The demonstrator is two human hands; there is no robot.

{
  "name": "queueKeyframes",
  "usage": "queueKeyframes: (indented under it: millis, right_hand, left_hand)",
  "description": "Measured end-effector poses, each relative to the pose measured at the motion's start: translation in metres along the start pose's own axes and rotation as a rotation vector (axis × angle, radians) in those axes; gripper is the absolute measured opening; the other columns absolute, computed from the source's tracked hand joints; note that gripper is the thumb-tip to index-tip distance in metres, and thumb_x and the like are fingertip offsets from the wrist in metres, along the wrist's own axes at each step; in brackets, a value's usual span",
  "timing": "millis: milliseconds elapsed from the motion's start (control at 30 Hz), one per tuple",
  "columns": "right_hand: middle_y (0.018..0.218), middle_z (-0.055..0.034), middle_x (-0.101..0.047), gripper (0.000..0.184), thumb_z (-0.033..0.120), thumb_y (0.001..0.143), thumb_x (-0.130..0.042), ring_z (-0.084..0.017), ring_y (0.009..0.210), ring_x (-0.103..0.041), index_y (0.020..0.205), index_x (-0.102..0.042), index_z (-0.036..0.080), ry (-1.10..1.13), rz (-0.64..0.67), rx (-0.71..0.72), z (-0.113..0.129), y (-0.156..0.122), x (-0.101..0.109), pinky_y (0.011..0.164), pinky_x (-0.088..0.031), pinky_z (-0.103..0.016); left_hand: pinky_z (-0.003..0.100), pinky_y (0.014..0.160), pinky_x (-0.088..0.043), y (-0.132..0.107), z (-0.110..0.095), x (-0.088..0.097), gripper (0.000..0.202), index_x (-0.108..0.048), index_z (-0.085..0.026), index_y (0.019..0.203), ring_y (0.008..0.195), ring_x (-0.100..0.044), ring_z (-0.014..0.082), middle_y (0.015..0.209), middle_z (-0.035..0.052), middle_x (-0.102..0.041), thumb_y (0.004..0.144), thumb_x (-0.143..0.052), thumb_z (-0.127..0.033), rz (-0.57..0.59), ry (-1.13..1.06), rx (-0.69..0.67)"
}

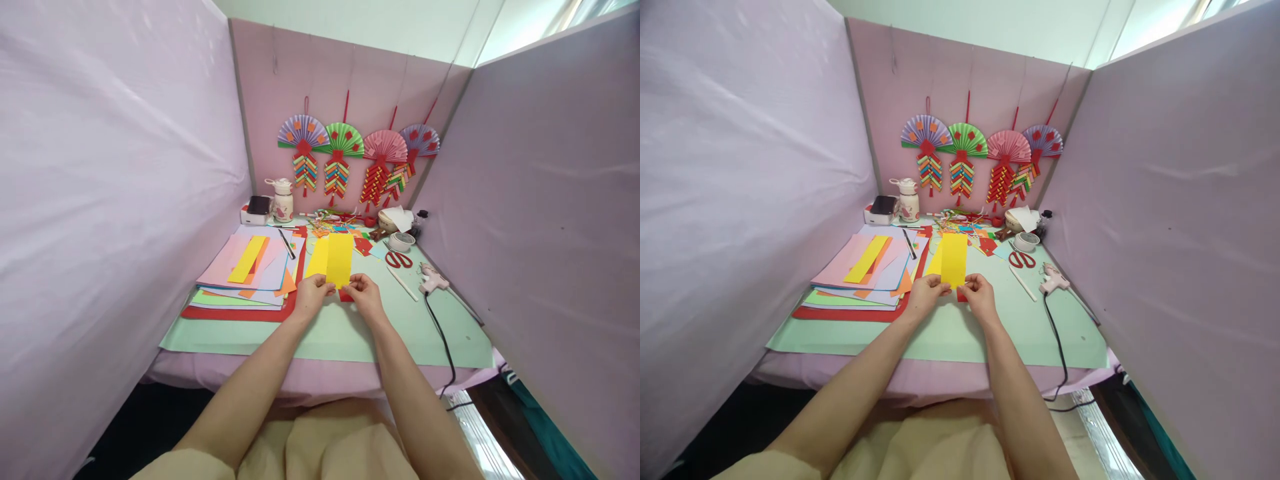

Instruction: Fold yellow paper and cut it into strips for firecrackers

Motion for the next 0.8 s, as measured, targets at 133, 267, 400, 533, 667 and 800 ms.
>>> queueKeyframes:
  millis: [133, 267, 400, 533, 667, 800]
  right_hand:
    - [0.063, 0.0006, -0.065, 0.028, 0.035, 0.06, -0.073, -0.015, 0.055, -0.058, 0.079, -0.059, 0.021, -0.007, 0.017, 0.015, -0.001, 0.001, 0.0, 0.055, -0.046, -0.029]
    - [0.065, -0.0002, -0.065, 0.023, 0.035, 0.061, -0.073, -0.016, 0.058, -0.058, 0.075, -0.062, 0.02, -0.01, 0.022, 0.02, -0.001, 0.003, 0.002, 0.056, -0.046, -0.029]
    - [0.063, 0.0001, -0.065, 0.021, 0.034, 0.062, -0.073, -0.015, 0.057, -0.057, 0.074, -0.062, 0.02, -0.006, 0.026, 0.006, -0.001, 0.002, 0.001, 0.056, -0.046, -0.029]
    - [0.059, 0.0006, -0.063, 0.021, 0.034, 0.062, -0.074, -0.015, 0.054, -0.056, 0.073, -0.063, 0.02, 0.005, 0.078, -0.003, 0.001, -0.002, -0.006, 0.055, -0.046, -0.03]
    - [0.068, -0.0007, -0.066, 0.023, 0.039, 0.065, -0.073, -0.016, 0.06, -0.057, 0.078, -0.066, 0.021, 0.024, 0.103, 0.002, 0.005, -0.005, -0.008, 0.057, -0.048, -0.03]
    - [0.081, -0.0031, -0.068, 0.03, 0.048, 0.072, -0.067, -0.019, 0.07, -0.061, 0.083, -0.068, 0.021, 0.058, 0.06, -0.008, 0.01, -0.006, -0.003, 0.061, -0.05, -0.03]
  left_hand:
    - [0.034, 0.074, -0.055, 0.001, -0.002, 0.001, 0.011, -0.064, -0.014, 0.078, 0.073, -0.069, 0.0182, 0.082, 0.0054, -0.07, 0.07, -0.066, -0.02, 0.02, -0.025, 0.018]
    - [0.034, 0.076, -0.055, 0.004, -0.007, 0.008, 0.014, -0.064, -0.013, 0.084, 0.074, -0.068, 0.0172, 0.086, 0.0076, -0.07, 0.074, -0.064, -0.022, -0.027, -0.04, 0.017]
    - [0.033, 0.079, -0.052, 0.004, -0.013, 0.013, 0.035, -0.06, -0.013, 0.105, 0.083, -0.067, 0.0173, 0.089, 0.0082, -0.07, 0.076, -0.065, -0.032, -0.049, -0.072, -0.013]
    - [0.031, 0.076, -0.051, 0.002, -0.013, 0.009, 0.038, -0.063, -0.013, 0.099, 0.082, -0.065, 0.0185, 0.09, 0.0083, -0.07, 0.068, -0.071, -0.033, 0.057, -0.069, -0.014]
    - [0.029, 0.067, -0.048, -0.001, -0.012, 0.007, 0.025, -0.064, -0.013, 0.08, 0.073, -0.062, 0.0176, 0.078, 0.0055, -0.067, 0.068, -0.067, -0.035, 0.058, -0.016, -0.032]
    - [0.023, 0.054, -0.039, -0.005, -0.016, 0.003, 0.021, -0.057, -0.015, 0.063, 0.057, -0.051, 0.0118, 0.058, -0.0022, -0.055, 0.067, -0.066, -0.033, 0.091, 0.141, -0.05]
Point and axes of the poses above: each hand's wrist, its own y-axis towards the middle knuckle, its own x-axis out of the back of the hand, z = x × y, the point moved 3 cm from there along y, towards the middle knuckle
